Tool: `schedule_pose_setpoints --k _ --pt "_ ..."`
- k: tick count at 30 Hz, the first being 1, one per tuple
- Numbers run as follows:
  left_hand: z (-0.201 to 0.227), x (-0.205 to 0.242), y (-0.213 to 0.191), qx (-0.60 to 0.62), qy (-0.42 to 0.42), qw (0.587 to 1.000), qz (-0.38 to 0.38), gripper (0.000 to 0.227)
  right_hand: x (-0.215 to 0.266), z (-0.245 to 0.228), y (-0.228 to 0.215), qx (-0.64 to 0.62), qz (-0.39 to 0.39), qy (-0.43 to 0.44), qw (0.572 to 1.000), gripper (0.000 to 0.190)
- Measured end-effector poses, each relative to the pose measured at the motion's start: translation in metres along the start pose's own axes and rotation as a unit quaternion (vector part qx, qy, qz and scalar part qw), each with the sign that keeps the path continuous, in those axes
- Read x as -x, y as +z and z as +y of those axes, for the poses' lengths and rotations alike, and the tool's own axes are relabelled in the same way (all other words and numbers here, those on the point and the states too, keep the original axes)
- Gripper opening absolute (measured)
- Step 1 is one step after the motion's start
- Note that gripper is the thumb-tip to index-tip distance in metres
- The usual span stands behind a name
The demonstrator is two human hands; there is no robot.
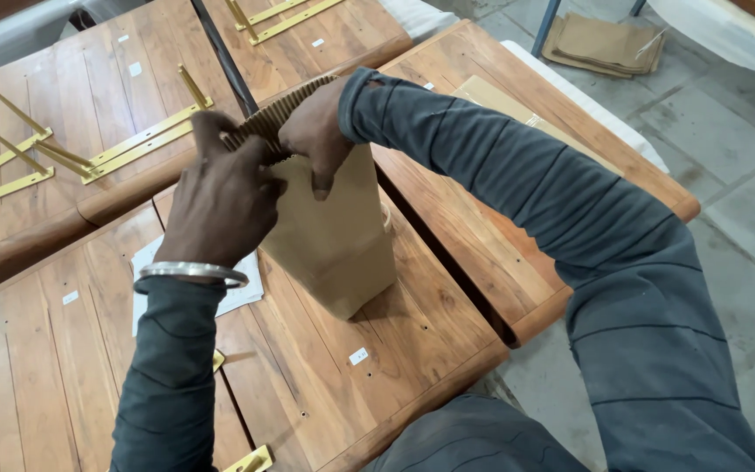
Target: The person wraps metal furniture legs in foam and brown paper, secures them with adhesive tape, and places them into a cardboard box.
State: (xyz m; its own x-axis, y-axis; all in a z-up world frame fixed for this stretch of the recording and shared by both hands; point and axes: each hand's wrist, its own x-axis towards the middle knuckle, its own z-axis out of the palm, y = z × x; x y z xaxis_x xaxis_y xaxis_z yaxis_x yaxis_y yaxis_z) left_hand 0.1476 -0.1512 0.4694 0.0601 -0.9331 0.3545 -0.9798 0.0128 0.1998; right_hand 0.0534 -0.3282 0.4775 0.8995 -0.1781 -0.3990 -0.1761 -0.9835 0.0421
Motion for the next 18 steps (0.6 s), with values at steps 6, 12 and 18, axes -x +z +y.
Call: schedule_pose_setpoints --k 6,12,18 --pt "-0.008 -0.012 0.004 -0.058 -0.009 0.996 -0.065 0.039 0.003 0.005 0.002 0.002 0.036 0.014 0.999 0.060" --pt "-0.025 -0.047 -0.004 -0.047 0.017 0.960 -0.274 0.059 -0.004 0.012 0.003 -0.017 0.047 0.000 0.999 0.064" --pt "-0.001 -0.072 -0.007 -0.138 -0.088 0.891 -0.424 0.083 -0.003 0.005 0.000 0.001 0.021 -0.013 1.000 0.073"
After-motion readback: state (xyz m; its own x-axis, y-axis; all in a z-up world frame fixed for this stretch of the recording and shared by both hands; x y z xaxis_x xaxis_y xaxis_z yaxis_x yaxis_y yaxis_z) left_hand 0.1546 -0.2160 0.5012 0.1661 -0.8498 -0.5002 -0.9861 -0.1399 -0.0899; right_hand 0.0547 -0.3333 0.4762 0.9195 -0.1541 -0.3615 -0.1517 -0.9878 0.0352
